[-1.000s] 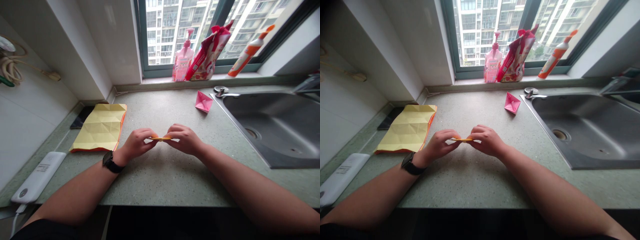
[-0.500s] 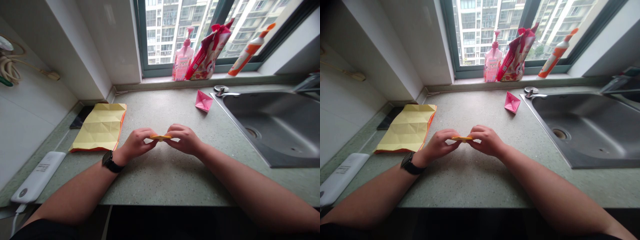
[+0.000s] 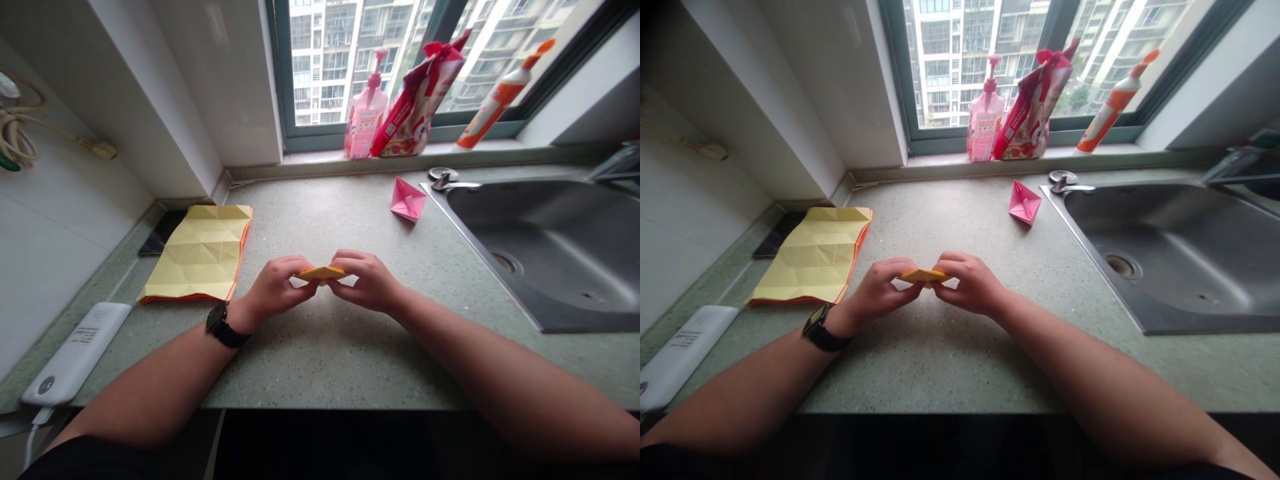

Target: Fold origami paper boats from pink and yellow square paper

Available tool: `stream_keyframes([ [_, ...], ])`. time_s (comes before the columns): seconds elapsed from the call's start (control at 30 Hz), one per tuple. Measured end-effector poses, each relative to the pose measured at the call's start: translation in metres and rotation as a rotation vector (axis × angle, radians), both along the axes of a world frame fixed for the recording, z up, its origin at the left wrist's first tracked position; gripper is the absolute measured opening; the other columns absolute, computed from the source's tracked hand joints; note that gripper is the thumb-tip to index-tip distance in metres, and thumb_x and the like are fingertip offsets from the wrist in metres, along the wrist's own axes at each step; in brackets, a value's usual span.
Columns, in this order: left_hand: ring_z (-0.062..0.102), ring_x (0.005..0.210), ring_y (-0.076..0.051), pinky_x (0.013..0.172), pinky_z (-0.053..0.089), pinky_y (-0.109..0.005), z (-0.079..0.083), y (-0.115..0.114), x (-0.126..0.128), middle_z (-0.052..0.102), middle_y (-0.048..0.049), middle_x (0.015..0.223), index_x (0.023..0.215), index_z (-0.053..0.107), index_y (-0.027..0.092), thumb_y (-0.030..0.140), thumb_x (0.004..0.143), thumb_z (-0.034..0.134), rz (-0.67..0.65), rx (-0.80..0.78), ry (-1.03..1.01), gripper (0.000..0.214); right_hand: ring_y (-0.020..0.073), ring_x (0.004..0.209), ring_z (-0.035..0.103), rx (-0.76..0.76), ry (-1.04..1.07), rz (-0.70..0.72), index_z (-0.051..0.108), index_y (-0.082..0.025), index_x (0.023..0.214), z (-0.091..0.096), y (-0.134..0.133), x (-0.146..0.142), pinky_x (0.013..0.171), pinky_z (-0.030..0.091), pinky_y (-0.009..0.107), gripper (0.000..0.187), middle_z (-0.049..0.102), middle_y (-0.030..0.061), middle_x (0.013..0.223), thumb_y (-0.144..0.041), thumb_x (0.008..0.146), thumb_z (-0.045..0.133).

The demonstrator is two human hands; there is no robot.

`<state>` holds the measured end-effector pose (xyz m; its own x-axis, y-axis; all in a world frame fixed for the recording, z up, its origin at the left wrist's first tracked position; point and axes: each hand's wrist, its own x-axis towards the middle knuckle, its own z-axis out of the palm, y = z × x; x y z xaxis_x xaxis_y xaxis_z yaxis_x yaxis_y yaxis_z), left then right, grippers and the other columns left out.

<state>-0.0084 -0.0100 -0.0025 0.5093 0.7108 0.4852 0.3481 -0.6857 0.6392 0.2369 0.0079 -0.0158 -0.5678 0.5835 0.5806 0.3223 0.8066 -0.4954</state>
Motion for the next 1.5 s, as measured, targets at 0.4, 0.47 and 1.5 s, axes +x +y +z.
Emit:
stream_keyframes([
  [0.4, 0.066, 0.074, -0.015, 0.072, 0.051, -0.028, 0.001, -0.002, 0.005, 0.073, -0.0011, 0.082, 0.087, 0.071, 0.019, 0.019, 0.100, 0.068, 0.017, -0.044, -0.035, 0.013, 0.0148, 0.069, 0.056, -0.025, 0.017, -0.029, 0.062, -0.025, 0.084, 0.001, -0.002, -0.004, 0.063, 0.044, 0.029, 0.012, 0.063, -0.0011, 0.081, -0.017, 0.092, 0.067],
  [0.47, 0.065, 0.073, -0.015, 0.072, 0.050, -0.028, 0.000, -0.002, 0.006, 0.073, -0.0008, 0.081, 0.085, 0.071, 0.019, 0.018, 0.098, 0.068, 0.020, -0.052, -0.044, 0.014, 0.0147, 0.069, 0.055, -0.022, 0.023, -0.034, 0.061, -0.025, 0.082, 0.001, -0.002, -0.005, 0.063, 0.043, 0.029, 0.013, 0.063, -0.0010, 0.080, -0.017, 0.091, 0.067],
  [1.5, 0.072, 0.089, -0.015, 0.086, 0.063, -0.031, -0.011, 0.002, 0.005, 0.071, -0.0010, 0.104, 0.135, 0.059, 0.026, 0.023, 0.097, 0.077, 0.053, -0.331, -0.313, 0.042, 0.0273, 0.102, 0.078, -1.078, 0.422, 0.032, 0.085, -0.019, 0.112, -0.007, 0.014, 0.001, 0.094, 0.061, 0.042, 0.050, 0.085, 0.0115, 0.113, -0.057, 0.080, 0.094],
])
